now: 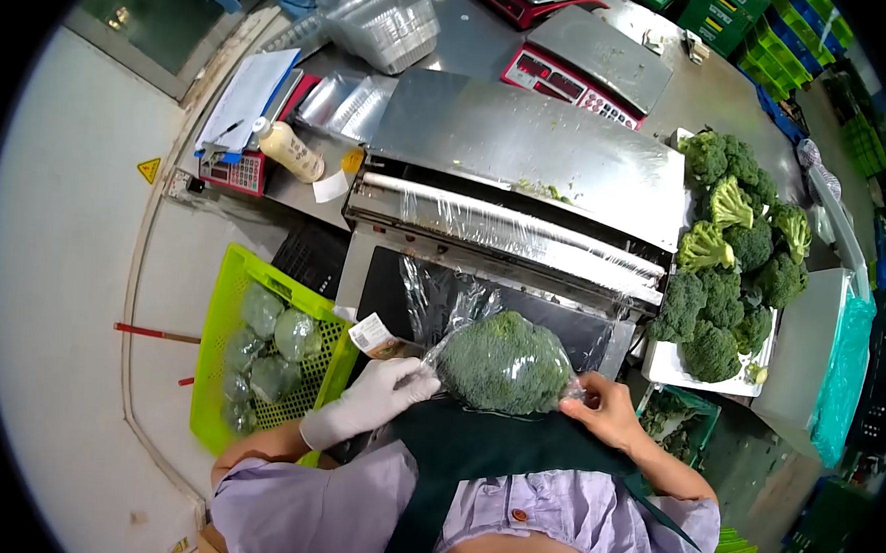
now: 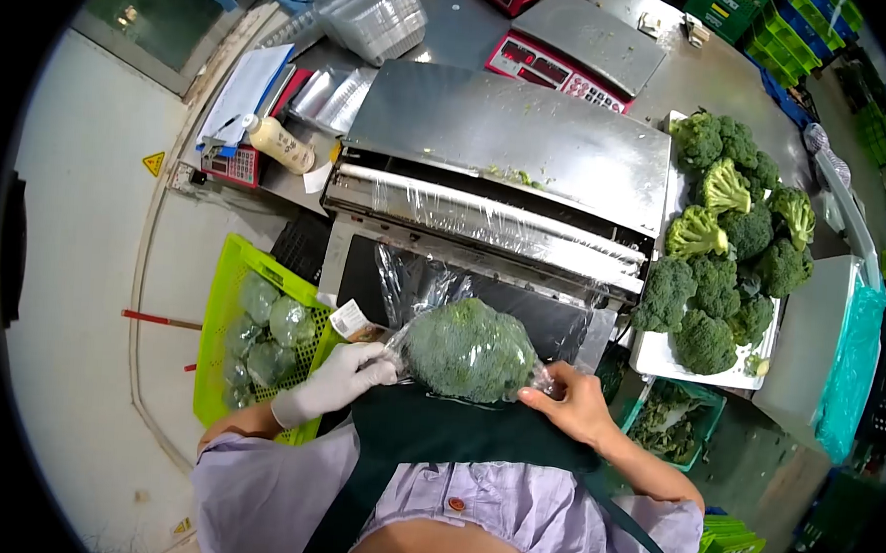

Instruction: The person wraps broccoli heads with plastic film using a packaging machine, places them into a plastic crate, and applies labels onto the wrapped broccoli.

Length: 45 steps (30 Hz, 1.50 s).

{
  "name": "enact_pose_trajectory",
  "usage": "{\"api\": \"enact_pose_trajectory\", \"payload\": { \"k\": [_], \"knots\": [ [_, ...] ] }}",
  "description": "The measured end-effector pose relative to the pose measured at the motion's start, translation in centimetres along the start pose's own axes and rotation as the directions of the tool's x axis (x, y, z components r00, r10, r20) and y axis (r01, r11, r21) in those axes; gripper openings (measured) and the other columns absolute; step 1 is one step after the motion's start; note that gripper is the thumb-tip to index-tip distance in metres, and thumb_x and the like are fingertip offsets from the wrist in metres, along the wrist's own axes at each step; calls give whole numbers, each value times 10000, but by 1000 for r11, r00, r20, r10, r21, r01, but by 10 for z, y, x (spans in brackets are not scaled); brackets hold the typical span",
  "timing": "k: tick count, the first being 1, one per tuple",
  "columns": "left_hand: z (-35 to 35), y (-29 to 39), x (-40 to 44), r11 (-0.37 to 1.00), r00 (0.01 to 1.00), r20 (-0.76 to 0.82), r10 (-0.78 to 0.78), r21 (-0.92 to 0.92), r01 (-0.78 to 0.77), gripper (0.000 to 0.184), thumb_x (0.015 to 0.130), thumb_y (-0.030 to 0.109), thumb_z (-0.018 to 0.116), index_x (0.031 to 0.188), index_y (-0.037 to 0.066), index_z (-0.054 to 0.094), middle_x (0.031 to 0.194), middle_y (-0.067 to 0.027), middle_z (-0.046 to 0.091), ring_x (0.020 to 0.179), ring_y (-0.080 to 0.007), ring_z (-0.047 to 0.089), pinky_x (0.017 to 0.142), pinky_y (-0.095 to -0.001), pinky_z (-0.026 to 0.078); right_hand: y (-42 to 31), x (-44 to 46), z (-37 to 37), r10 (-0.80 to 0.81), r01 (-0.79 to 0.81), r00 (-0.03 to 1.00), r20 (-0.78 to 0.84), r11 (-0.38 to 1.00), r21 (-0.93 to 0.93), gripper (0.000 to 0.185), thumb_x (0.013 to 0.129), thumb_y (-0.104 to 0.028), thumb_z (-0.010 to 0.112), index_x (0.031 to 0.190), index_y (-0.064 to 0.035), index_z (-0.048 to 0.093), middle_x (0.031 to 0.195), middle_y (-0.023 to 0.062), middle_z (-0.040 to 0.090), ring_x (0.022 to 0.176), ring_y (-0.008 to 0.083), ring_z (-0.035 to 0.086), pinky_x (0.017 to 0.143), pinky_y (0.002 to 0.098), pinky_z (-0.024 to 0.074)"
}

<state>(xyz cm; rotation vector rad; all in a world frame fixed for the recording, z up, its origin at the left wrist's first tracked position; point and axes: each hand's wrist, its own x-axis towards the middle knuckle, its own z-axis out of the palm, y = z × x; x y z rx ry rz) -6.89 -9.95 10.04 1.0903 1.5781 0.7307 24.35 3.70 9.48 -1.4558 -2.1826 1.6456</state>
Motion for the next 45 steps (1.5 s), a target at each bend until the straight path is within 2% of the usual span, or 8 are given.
{"api": "enact_pose_trajectory", "payload": {
  "k": [12,18,21,26,30,34,40,45],
  "knots": [
    [13,-75,65,975,706,-693,146,220,14,465,891,283,592,518,16,519,451,-98,473,405,-223,458,467,-359,369,50,27,25,132,113,853,-505,899,424,467,910,-286,591,530,-54,449,471,-38,400,424,42,363,387,243,271],
    [42,-48,99,779,931,-329,160,621,86,361,878,361,563,706,56,654,605,-134,590,575,-257,614,517,-343,444,52,64,33,-363,65,718,-594,884,-462,250,818,-180,642,614,-53,571,547,147,541,447,306,527,413,373,388],
    [77,-59,121,983,961,-264,78,-140,-119,147,832,143,554,842,39,658,731,-106,639,641,-252,633,581,-307,482,54,88,48,-609,278,605,-512,765,-581,114,775,-179,641,719,-82,621,604,118,583,498,286,569,436,361,420],
    [88,-35,105,735,695,-240,678,237,-635,196,822,146,577,972,25,544,1025,-141,540,961,-268,563,808,-323,468,29,91,45,-793,604,456,-404,609,-514,138,698,-142,643,803,-55,619,609,91,531,527,266,555,444,337,428],
    [77,30,83,519,895,70,440,-833,-190,397,936,304,499,1205,13,473,1326,-108,398,1215,-170,391,984,-316,353,-7,66,30,-911,735,342,-231,412,-538,154,635,-84,658,659,-37,513,584,57,442,477,203,483,404,311,391],
    [56,51,72,770,873,413,259,-634,72,367,949,312,467,1048,-19,592,949,-43,606,901,-100,546,822,-245,421,-43,56,-16,-987,864,109,118,36,-502,134,644,-49,658,672,-48,526,604,44,504,450,148,473,369,265,342],
    [43,73,72,881,796,412,443,-365,-301,240,909,172,491,933,-44,591,859,-62,582,819,-111,542,745,-263,426,-108,55,-70,-788,789,604,-121,569,232,200,712,-59,680,851,-37,538,594,-8,549,430,-7,382,371,171,232],
    [63,74,71,855,784,436,441,-470,-219,221,917,164,488,996,-24,571,914,-67,583,889,-138,534,794,-285,416,-155,76,17,-919,869,394,25,381,315,170,794,-122,665,830,-24,531,543,11,552,421,77,479,401,236,379]
  ]
}}
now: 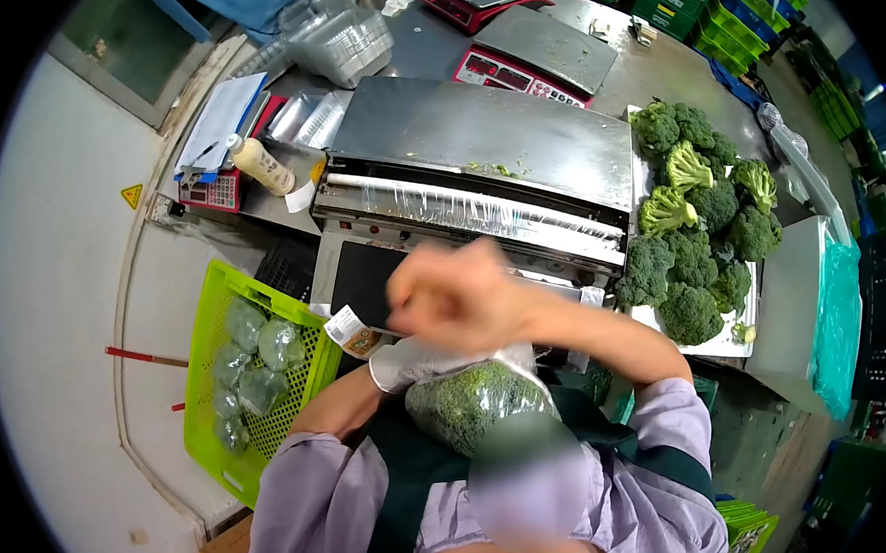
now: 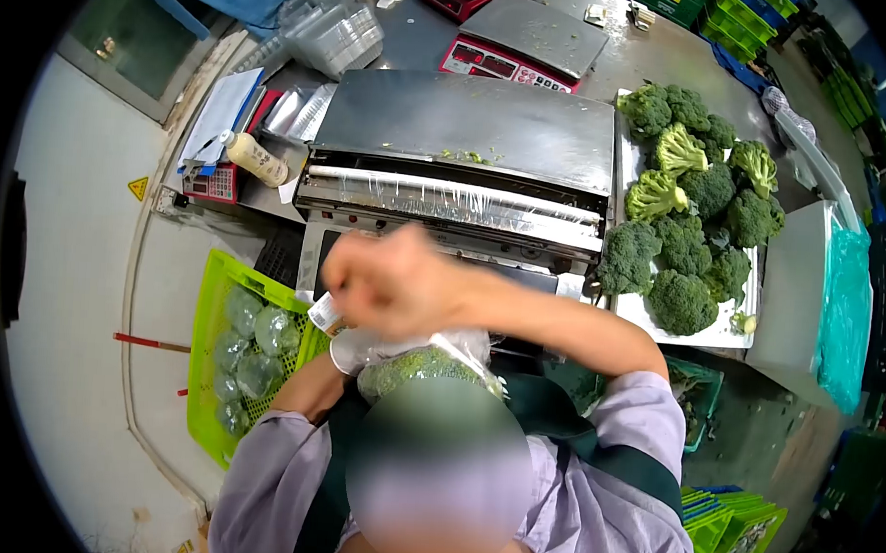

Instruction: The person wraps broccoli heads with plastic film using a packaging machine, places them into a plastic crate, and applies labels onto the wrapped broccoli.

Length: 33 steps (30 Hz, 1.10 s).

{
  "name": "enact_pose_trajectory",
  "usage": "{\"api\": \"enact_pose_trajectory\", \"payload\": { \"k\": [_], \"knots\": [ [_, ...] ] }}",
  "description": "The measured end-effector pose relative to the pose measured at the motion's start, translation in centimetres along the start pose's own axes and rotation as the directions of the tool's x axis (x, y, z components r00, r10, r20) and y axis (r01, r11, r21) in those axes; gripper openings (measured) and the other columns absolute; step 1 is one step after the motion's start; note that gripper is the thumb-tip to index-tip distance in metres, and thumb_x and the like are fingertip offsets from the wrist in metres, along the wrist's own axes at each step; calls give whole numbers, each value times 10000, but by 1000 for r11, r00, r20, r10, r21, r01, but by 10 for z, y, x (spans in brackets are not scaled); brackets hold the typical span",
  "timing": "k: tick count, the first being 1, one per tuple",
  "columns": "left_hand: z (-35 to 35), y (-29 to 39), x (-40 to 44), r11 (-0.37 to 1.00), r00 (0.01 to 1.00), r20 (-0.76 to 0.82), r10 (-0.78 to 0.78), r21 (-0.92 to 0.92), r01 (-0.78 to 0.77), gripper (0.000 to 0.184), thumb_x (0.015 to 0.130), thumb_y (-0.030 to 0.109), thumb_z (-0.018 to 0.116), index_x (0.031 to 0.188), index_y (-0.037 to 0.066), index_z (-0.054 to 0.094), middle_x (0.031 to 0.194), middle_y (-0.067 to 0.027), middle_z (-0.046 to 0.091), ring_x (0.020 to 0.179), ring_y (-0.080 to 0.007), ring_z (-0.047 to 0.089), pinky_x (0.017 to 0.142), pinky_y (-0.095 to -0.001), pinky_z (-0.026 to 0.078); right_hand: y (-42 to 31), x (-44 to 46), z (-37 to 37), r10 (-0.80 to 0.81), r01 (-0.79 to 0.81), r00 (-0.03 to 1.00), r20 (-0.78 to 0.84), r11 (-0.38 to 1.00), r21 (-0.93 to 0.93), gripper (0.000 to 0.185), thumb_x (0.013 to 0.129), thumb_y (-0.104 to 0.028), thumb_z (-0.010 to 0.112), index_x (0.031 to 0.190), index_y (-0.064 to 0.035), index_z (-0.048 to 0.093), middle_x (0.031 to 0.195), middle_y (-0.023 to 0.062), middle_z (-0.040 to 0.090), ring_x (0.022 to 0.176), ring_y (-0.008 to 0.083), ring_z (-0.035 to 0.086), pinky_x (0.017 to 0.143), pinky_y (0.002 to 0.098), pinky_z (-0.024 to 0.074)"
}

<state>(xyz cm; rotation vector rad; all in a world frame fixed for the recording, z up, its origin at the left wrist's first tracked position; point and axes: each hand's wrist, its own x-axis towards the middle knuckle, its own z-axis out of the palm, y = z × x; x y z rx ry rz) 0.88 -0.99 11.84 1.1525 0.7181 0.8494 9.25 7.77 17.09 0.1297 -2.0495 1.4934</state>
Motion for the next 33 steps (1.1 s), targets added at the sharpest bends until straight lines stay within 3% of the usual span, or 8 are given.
{"api": "enact_pose_trajectory", "payload": {
  "k": [5,10,12,14,19,24,29,33],
  "knots": [
    [7,-43,-10,728,949,-281,-144,-679,-91,286,931,186,475,1134,-11,513,1052,-90,578,1050,-180,507,913,-316,393,-8,-9,25,24,-36,979,202,998,56,182,868,-169,594,800,-1,572,638,79,598,566,138,595,525,266,477],
    [-16,-81,-27,697,847,-518,-117,-651,-301,424,944,269,457,1266,-6,444,1229,-158,539,1209,-283,467,1067,-418,327,29,-61,9,165,-610,750,640,546,574,535,964,-386,372,1044,73,634,1199,224,562,1182,345,464,1026,442,312],
    [-5,-62,-43,769,865,-458,-205,-622,-147,404,936,248,479,1252,-4,458,1275,-146,494,1213,-249,464,1019,-392,381,53,-93,5,28,-331,929,369,509,795,605,959,-376,275,782,29,688,993,189,635,1050,366,527,968,449,364],
    [-3,-62,-53,713,907,-325,-270,-700,-38,463,921,280,519,1274,-9,439,1326,-159,437,1234,-248,438,1006,-374,383,40,-118,-2,447,-304,895,12,588,750,643,948,-417,233,596,-39,615,657,94,541,839,316,525,805,421,409],
    [28,-43,-47,924,941,-335,51,-342,-171,986,694,420,780,1401,-5,239,1296,-157,426,1264,-224,351,1029,-333,335,43,-124,1,737,-225,506,-448,614,756,650,962,-473,287,516,-41,479,664,103,489,811,275,511,799,376,401],
    [-4,-23,-84,865,840,-528,123,-358,-352,956,581,266,742,1382,-1,296,1287,-123,450,1213,-212,417,1036,-327,318,40,-42,34,531,-259,754,-388,782,567,525,983,-422,267,809,-10,541,988,183,603,890,229,537,867,357,395],
    [0,-26,-182,744,540,-833,121,-284,-604,947,607,264,693,1411,19,257,1394,-144,369,1288,-250,361,1077,-368,279,42,-11,51,395,-364,893,-215,916,170,336,975,-263,417,1075,26,558,1243,200,523,1129,259,524,992,381,388],
    [1,-102,-304,759,-163,-986,42,138,-636,819,627,210,635,1368,23,341,1300,-135,457,1206,-258,441,1029,-378,367,40,-20,47,558,-545,815,-157,830,123,232,908,-189,562,1026,8,595,1133,165,598,979,200,590,850,316,458]
  ]
}}
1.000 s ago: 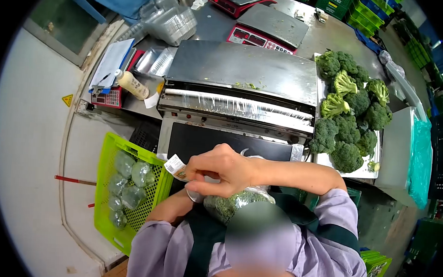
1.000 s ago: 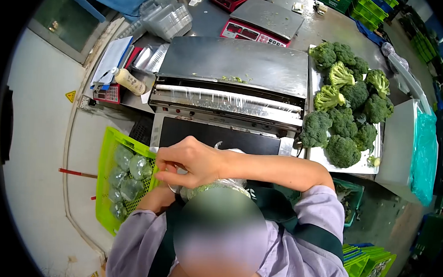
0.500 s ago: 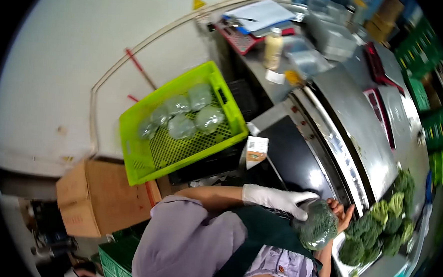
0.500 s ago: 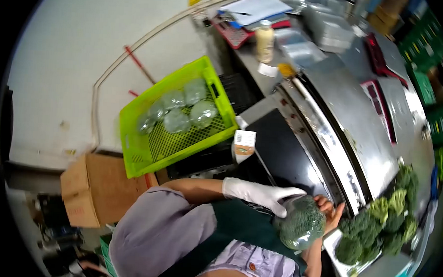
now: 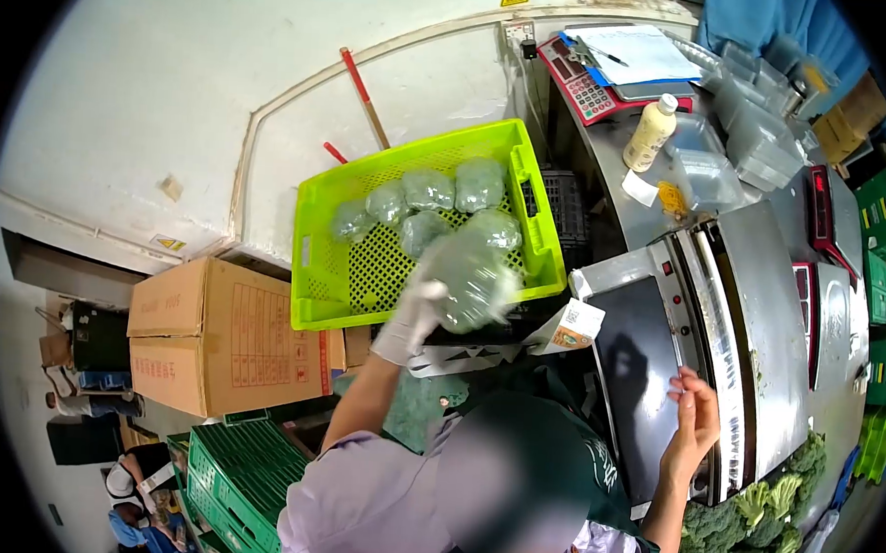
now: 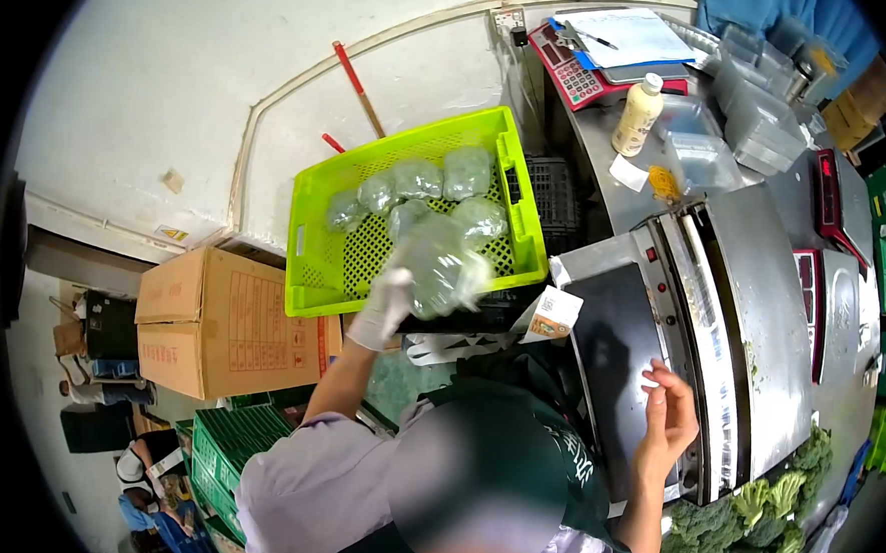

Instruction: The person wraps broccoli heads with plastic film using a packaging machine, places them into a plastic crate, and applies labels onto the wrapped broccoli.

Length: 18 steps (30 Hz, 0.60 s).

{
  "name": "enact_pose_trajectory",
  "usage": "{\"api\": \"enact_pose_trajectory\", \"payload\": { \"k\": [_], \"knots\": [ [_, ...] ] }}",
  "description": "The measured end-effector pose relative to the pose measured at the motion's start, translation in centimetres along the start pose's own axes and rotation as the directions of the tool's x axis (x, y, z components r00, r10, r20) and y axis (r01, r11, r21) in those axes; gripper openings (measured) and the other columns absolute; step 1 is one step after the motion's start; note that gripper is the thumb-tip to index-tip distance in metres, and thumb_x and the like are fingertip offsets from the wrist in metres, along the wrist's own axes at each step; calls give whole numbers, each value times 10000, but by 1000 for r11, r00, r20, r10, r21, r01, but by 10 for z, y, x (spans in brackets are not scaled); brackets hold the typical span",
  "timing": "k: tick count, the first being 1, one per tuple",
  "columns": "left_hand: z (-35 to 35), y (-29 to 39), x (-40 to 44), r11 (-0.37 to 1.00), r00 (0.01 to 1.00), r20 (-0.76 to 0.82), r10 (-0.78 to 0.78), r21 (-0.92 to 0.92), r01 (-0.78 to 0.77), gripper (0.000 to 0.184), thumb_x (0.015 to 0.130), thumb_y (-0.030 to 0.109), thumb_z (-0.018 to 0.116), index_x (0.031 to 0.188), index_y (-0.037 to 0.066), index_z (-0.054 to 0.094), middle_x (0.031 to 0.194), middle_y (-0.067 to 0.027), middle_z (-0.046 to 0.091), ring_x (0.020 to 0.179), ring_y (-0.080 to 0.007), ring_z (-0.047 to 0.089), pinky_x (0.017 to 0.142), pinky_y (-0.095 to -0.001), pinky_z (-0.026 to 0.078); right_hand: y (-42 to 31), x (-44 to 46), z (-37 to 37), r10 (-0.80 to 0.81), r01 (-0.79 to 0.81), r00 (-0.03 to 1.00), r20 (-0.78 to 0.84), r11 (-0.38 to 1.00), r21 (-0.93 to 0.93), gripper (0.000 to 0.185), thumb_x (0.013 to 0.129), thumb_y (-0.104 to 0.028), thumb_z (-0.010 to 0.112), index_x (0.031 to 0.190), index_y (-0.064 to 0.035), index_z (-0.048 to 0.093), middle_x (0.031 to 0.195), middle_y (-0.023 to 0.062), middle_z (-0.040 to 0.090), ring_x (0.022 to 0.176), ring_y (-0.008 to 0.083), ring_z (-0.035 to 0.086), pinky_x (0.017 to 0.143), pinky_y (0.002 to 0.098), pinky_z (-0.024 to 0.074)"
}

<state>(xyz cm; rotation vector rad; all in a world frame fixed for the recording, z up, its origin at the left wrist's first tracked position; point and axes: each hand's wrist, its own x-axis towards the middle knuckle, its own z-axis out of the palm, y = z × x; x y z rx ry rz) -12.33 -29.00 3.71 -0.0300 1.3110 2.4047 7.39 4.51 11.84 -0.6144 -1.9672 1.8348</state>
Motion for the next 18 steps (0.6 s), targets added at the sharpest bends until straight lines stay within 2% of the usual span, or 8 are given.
{"api": "enact_pose_trajectory", "payload": {
  "k": [2,4,8,9,11,14,16,18],
  "knots": [
    [-86,13,13,920,942,-161,294,314,-234,761,653,209,662,1340,27,390,1259,-125,495,1154,-246,477,982,-357,388,9,-4,1,87,-87,996,19,996,-27,225,892,-191,599,997,8,606,1101,143,614,884,148,599,773,265,469],
    [-126,33,9,898,799,-470,375,397,-188,730,665,75,707,1328,31,404,1227,-114,519,1110,-226,502,944,-337,409,18,-7,4,190,-190,975,117,982,-8,214,883,-170,615,989,15,608,1070,128,624,844,131,597,731,245,472],
    [-254,9,35,759,508,-662,552,651,24,899,551,144,843,1316,-6,394,1227,-134,482,1090,-257,498,940,-361,419,36,-15,20,348,-351,909,230,936,-30,185,888,-149,615,940,28,622,976,105,651,713,109,585,655,232,469],
    [-275,-4,45,764,505,-669,545,645,31,899,551,144,843,1316,-6,394,1227,-134,482,1090,-257,498,940,-361,419,37,-16,27,376,-376,893,247,925,-50,167,888,-121,611,941,37,623,964,102,653,713,106,587,647,228,469],
    [-298,-19,67,682,426,-716,553,683,262,957,496,220,873,1302,1,407,1262,-158,428,1132,-294,458,977,-387,391,39,-17,36,422,-414,859,289,906,-92,155,888,-88,603,953,51,624,938,92,656,700,102,588,641,221,469],
    [-256,-41,102,489,484,-608,629,794,362,983,492,297,867,1313,35,392,1349,-200,317,1195,-365,372,1009,-406,350,40,-15,46,463,-442,829,314,886,-140,155,889,-75,597,960,59,628,926,83,656,697,97,587,648,217,471],
    [-240,-40,120,531,479,-654,586,756,383,1045,538,332,849,1368,45,283,1432,-249,134,1253,-380,317,1010,-410,340,39,-13,50,484,-453,818,311,875,-169,161,889,-82,601,958,61,626,925,80,655,694,94,583,652,214,468],
    [-243,-32,118,508,534,-651,540,758,410,1090,539,363,847,1384,39,240,1434,-258,120,1259,-386,318,1010,-403,346,37,-10,50,495,-446,813,307,868,-218,166,890,-88,602,956,62,625,929,79,656,694,93,579,653,215,469]
  ]
}}
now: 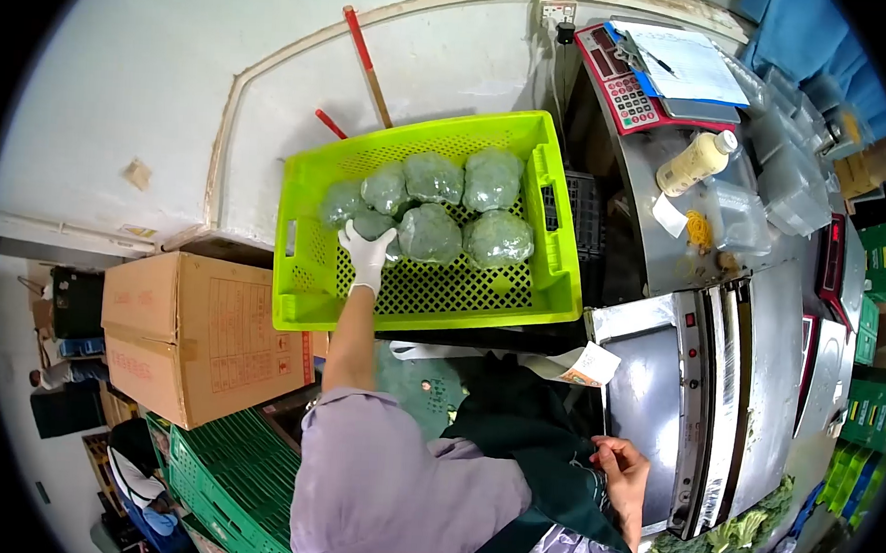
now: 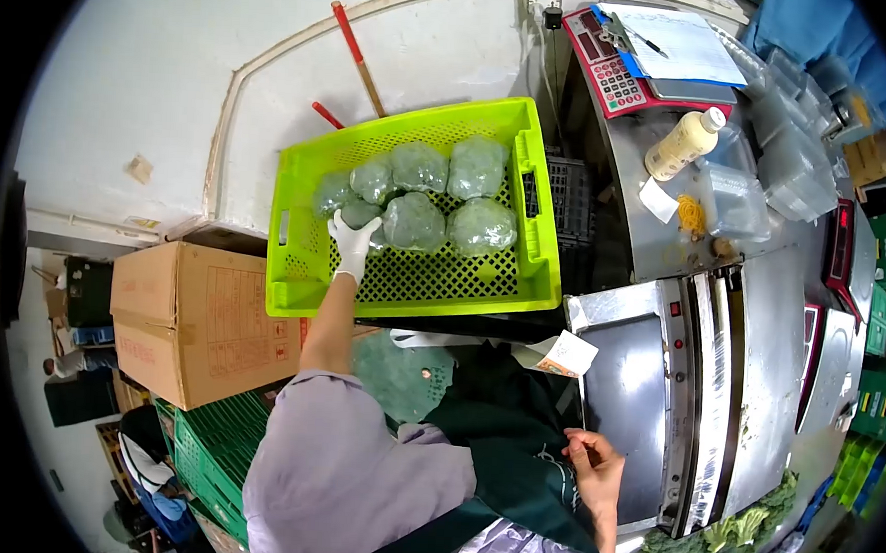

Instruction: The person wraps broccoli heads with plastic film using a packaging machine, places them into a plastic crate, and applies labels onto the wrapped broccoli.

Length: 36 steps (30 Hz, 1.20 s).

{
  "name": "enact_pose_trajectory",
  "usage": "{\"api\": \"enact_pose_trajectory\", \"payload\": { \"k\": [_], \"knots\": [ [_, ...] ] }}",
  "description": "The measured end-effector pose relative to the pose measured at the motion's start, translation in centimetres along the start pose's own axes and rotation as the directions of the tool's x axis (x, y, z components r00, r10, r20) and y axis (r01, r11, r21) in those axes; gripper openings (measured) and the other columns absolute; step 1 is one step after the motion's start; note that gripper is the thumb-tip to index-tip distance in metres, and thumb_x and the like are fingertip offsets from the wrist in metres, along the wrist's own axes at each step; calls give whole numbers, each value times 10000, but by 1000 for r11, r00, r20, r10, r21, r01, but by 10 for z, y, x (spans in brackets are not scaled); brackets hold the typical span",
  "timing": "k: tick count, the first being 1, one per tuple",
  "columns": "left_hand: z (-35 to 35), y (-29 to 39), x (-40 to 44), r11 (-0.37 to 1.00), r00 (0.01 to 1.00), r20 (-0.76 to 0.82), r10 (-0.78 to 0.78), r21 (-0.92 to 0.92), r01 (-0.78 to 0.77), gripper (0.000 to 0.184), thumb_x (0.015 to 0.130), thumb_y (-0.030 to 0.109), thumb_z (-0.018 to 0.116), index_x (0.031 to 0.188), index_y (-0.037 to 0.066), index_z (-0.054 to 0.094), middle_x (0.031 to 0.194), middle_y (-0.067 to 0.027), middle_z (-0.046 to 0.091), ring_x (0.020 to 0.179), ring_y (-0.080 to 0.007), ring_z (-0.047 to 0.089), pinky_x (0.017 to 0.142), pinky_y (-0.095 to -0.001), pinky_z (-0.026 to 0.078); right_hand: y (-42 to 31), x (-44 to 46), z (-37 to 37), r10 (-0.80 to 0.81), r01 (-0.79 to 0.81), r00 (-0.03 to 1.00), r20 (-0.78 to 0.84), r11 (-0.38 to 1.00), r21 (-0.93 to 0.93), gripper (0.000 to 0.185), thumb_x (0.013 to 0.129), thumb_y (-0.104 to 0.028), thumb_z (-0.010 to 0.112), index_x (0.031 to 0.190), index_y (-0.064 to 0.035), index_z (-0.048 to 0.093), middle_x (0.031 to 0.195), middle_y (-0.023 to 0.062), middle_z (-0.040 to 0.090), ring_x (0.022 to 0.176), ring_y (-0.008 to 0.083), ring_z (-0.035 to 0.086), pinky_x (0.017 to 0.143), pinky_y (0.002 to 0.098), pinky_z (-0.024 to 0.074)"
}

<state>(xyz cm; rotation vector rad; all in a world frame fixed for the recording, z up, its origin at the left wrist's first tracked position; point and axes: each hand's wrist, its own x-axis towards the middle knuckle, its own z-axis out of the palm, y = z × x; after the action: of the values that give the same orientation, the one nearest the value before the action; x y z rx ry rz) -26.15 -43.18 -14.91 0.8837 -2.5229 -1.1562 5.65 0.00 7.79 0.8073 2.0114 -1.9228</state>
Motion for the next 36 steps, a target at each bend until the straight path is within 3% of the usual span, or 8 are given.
{"api": "enact_pose_trajectory", "payload": {
  "k": [5,9,14,22,24,28,32,36],
  "knots": [
    [-19,6,1,970,988,148,-34,241,-2,1170,548,502,821,1409,29,184,1449,-284,112,1267,-436,335,1006,-430,377,1,6,2,21,-21,1000,1,999,32,179,889,-108,610,950,59,630,909,66,658,690,90,581,654,219,474],
    [-27,2,12,996,977,209,-51,79,35,1137,581,528,795,1420,25,215,1472,-255,104,1353,-379,193,1100,-425,215,-2,0,-5,9,-9,1000,8,1000,-14,184,895,-104,597,963,65,619,926,83,652,711,99,582,661,225,476],
    [-37,10,-2,908,979,171,110,-417,-30,358,815,210,672,1053,-53,630,1050,-114,642,876,-210,577,835,-349,460,11,-19,-28,-110,101,991,-75,989,-107,168,892,-121,592,974,17,642,830,58,662,712,88,580,655,238,476],
    [-11,129,-65,795,805,124,580,128,-592,391,860,214,615,1120,-74,566,1142,-239,559,1030,-349,541,896,-409,431,30,-97,-90,-222,158,876,-427,971,-181,212,861,-227,602,992,-61,614,724,112,647,650,222,632,608,324,482],
    [5,166,-99,576,579,146,802,68,-815,379,877,189,592,1148,-70,538,1224,-234,508,1066,-326,524,916,-399,438,50,-120,-110,-265,158,795,-545,959,-234,241,865,-247,622,1021,-63,620,756,75,656,644,148,614,605,281,478],
    [12,248,-246,538,481,245,842,-464,-704,308,897,53,533,1197,-17,516,1318,-179,436,1147,-281,491,953,-362,458,84,-172,-144,-205,-4,562,-801,968,-250,242,831,-228,662,1011,-70,624,782,84,668,660,145,634,612,268,490],
    [14,257,-365,328,69,360,931,-736,-592,323,841,-50,533,1163,-34,520,1296,-163,472,1146,-258,504,967,-358,435,161,-223,-180,-69,-438,213,-975,885,-158,354,726,-249,748,1014,-85,624,809,136,667,754,273,645,679,377,512],
    [9,245,-451,121,-357,354,864,-836,-535,314,792,-17,585,1105,-12,571,1216,-191,531,1120,-307,526,983,-382,402,215,-272,-196,5,-714,24,-1000,700,-13,791,556,-310,850,1240,-127,497,1242,181,498,1101,347,512,871,412,471]
  ]
}}
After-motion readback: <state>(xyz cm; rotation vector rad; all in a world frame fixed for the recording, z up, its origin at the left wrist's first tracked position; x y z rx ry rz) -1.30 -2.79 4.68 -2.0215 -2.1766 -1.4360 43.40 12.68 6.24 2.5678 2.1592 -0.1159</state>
